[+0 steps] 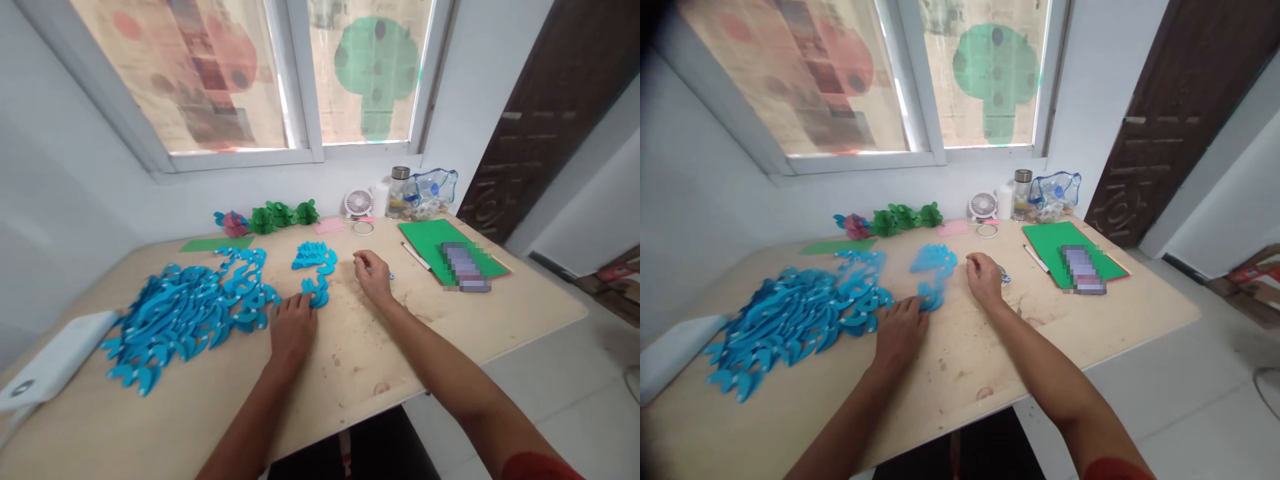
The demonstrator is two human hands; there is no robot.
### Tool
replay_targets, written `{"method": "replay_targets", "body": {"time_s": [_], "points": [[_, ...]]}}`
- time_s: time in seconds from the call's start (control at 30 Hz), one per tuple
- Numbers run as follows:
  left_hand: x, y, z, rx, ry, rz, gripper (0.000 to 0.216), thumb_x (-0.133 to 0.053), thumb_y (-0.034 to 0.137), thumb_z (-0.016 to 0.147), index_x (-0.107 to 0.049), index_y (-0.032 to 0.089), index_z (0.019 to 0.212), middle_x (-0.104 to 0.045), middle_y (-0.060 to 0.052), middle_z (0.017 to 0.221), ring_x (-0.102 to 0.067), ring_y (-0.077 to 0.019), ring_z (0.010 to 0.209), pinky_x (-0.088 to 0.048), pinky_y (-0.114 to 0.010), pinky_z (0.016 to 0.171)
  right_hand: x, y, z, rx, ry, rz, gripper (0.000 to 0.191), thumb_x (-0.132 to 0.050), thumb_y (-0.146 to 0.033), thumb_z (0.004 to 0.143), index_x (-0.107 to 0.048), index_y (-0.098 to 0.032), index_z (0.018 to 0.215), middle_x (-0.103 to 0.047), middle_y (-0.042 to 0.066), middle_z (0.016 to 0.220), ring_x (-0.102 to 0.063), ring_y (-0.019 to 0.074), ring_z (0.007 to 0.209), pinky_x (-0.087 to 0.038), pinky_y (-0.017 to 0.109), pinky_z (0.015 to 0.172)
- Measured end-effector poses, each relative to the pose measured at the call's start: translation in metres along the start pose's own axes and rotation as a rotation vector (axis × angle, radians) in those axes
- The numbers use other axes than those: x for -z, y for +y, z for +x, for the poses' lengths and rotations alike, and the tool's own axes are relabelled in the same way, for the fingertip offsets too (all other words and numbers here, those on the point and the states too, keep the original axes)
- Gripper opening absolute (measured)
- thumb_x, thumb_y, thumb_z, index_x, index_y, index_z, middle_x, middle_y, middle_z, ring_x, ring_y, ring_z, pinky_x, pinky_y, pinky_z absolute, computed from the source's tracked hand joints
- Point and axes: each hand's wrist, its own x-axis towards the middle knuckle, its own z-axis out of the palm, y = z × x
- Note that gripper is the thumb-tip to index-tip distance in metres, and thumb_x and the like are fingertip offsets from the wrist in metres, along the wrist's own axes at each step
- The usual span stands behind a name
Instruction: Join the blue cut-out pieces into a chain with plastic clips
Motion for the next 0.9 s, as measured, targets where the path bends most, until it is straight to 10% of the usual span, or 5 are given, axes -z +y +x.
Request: {"method": "replay_targets", "body": {"time_s": [0.37, 0.47, 0.9], "points": [[-0.004, -0.003, -0.004, -0.1, 0.161, -0.169, 0.024, -0.045, 0.02, 0.083, -0.064, 0.018, 0.097, -0.068, -0.01, 0.092, -0.059, -0.0275, 0.092, -0.037, -0.042, 0.082, 0.036, 0.021, 0.037, -0.171, 0.075, -0.045, 0.028, -0.043, -0.029, 0.08, -0.063, -0.013, 0.09, -0.068, 0.007, 0.084, -0.061, 0.0165, 0.075, -0.046, 0.027, 0.07], [-0.002, -0.005, -0.004, -0.064, 0.206, -0.183, 0.023, -0.045, 0.021, 0.083, -0.065, 0.018, 0.093, -0.069, -0.009, 0.084, -0.059, -0.0277, 0.089, -0.034, -0.043, 0.081, 0.05, 0.028, 0.042, -0.18, -0.129, -0.367, 0.029, -0.039, -0.027, 0.083, -0.063, -0.015, 0.095, -0.068, 0.007, 0.093, -0.061, 0.016, 0.082, -0.045, 0.026, 0.073], [-0.008, -0.004, -0.005, -0.066, 0.255, -0.231, 0.02, -0.045, 0.019, 0.083, -0.065, 0.019, 0.083, -0.066, -0.007, 0.073, -0.057, -0.0251, 0.084, -0.031, -0.04, 0.08, 0.045, 0.037, -0.005, -0.221, -0.177, -0.562, 0.017, -0.058, -0.02, 0.071, -0.066, -0.018, 0.086, -0.064, 0.012, 0.093, -0.05, 0.0259, 0.099, -0.034, 0.036, 0.085]]}}
